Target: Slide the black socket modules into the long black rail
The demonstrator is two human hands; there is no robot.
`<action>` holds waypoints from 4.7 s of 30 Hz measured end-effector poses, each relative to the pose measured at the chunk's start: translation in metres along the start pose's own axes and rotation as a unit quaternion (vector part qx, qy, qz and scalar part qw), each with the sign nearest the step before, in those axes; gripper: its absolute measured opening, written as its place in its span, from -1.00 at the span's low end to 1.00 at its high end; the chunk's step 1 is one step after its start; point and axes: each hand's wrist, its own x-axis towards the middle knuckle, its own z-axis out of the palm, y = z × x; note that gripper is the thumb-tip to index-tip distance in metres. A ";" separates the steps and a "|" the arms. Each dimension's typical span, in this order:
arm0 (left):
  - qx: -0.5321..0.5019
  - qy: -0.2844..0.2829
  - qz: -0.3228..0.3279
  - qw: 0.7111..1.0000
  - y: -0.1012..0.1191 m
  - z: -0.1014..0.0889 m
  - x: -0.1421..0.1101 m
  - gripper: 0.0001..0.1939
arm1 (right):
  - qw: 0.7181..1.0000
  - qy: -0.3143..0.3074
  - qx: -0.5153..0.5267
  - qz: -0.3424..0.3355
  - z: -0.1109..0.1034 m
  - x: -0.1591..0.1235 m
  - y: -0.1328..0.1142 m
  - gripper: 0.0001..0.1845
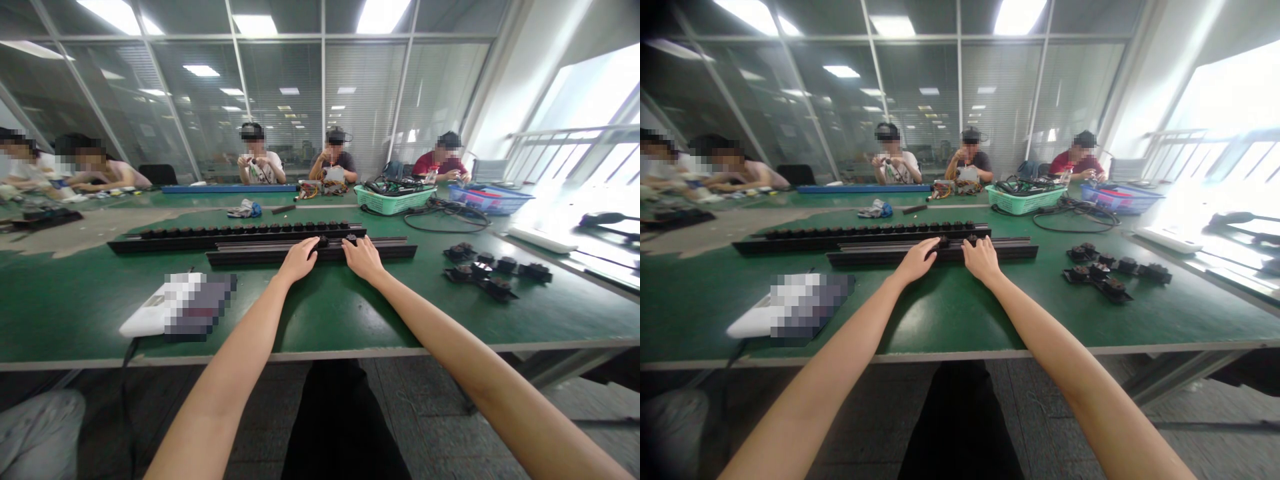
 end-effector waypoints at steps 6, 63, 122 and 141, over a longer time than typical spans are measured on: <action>-0.004 0.004 0.002 1.000 0.000 0.000 0.000 -0.46 | 1.000 0.004 -0.004 0.014 -0.002 -0.001 0.000 -0.42; 0.007 0.000 0.003 1.000 -0.001 0.001 0.000 -0.45 | 0.998 0.019 0.016 0.050 0.001 0.003 0.012 -0.47; -0.001 0.002 -0.001 1.000 0.001 -0.001 -0.001 -0.45 | 0.997 0.000 0.001 0.082 -0.009 0.005 0.023 -0.36; -0.002 -0.001 -0.001 1.000 0.003 -0.002 -0.002 -0.45 | 0.997 0.024 0.007 0.069 -0.005 0.007 0.042 -0.45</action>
